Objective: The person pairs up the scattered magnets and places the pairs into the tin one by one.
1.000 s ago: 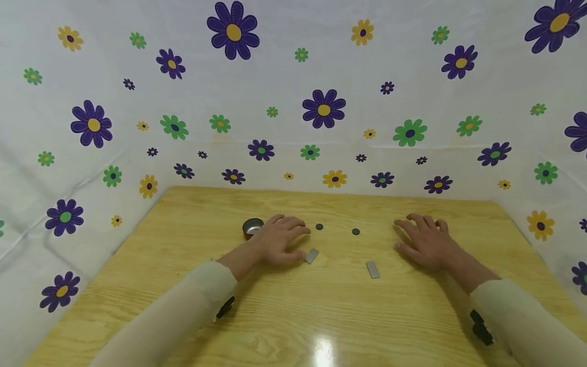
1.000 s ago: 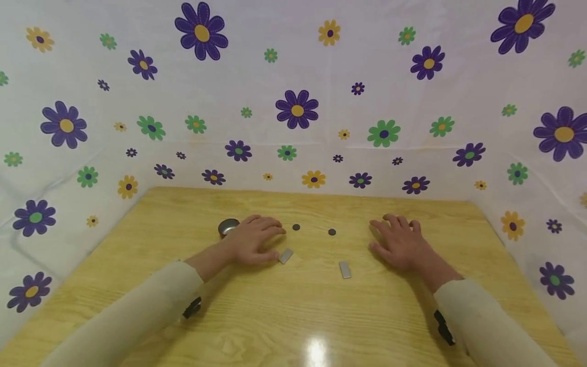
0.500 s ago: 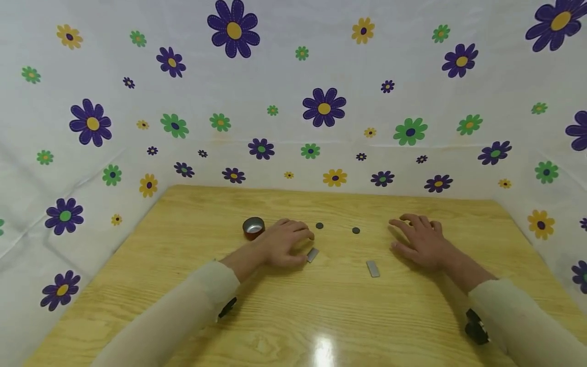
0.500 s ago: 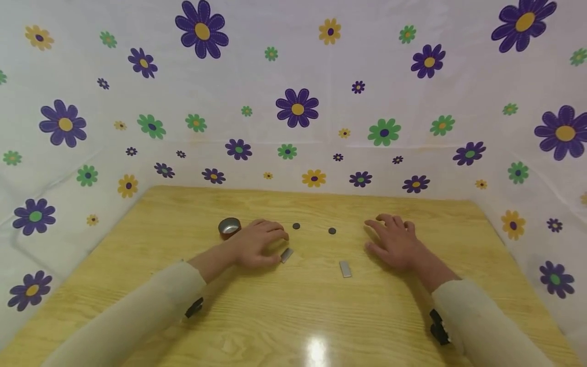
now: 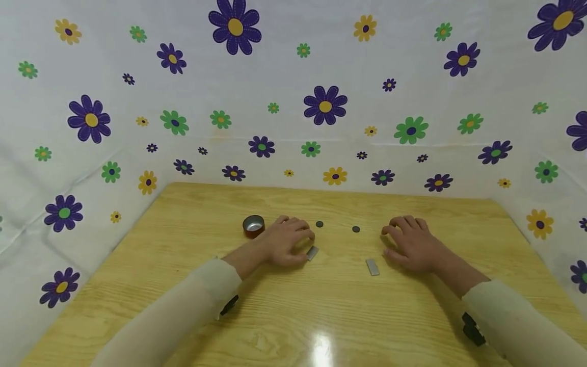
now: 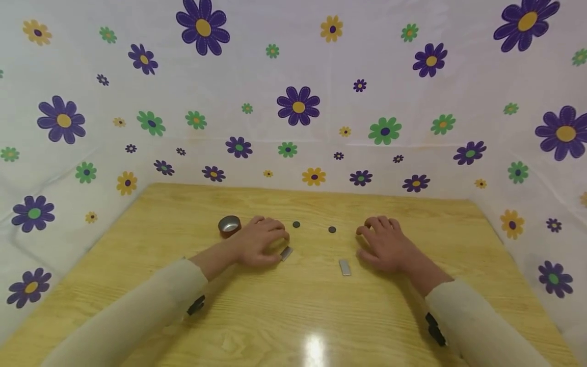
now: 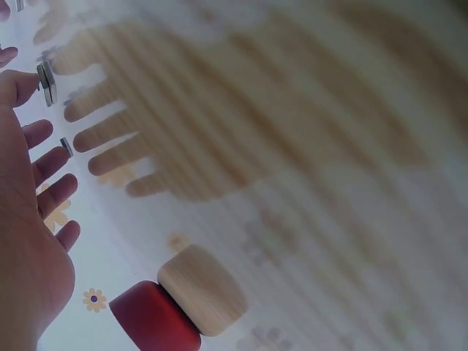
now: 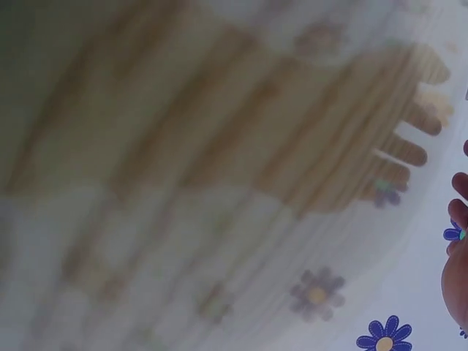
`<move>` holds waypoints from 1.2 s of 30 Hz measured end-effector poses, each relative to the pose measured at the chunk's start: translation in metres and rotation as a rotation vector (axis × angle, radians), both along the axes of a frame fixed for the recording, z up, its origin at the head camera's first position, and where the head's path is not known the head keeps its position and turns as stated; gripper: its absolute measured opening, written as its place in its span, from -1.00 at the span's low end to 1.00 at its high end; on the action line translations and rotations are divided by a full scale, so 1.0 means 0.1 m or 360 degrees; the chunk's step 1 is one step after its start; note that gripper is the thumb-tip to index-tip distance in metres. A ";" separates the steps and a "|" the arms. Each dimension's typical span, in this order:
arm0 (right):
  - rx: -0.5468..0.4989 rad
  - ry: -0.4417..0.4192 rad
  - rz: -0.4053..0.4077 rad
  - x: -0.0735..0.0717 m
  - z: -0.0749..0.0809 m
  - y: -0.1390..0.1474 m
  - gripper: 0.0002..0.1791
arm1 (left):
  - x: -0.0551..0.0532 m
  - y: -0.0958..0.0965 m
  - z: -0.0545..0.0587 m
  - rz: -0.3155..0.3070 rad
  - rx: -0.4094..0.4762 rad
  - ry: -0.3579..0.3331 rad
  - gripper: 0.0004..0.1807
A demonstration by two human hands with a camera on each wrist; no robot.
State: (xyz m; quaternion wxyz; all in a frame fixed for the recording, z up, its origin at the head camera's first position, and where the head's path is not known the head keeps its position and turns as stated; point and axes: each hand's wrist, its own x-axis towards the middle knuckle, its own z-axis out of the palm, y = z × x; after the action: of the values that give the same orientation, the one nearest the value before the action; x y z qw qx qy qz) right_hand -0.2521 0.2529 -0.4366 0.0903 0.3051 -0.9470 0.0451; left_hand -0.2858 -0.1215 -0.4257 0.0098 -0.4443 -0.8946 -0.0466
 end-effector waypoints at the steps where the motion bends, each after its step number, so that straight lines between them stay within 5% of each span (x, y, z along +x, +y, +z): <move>1: -0.0010 0.0002 0.0009 0.00 0.00 0.00 -0.61 | 0.00 0.01 0.00 0.0001 0.0000 0.0001 -0.51; 30: -0.0194 -0.0178 0.0184 0.06 -0.08 -0.06 -0.65 | 0.04 0.04 -0.04 -0.0002 0.0065 -0.0073 -0.66; 36: -0.0221 -0.0139 0.0318 0.07 -0.04 -0.09 -0.64 | 0.03 0.04 -0.05 0.0028 0.0090 -0.0109 -0.69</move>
State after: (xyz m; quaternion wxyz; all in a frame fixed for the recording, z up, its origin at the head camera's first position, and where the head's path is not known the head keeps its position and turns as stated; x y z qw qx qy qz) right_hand -0.2452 0.2443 -0.4403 0.0648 0.3886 -0.9095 0.1326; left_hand -0.2824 -0.1177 -0.4304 -0.0078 -0.4342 -0.8966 -0.0871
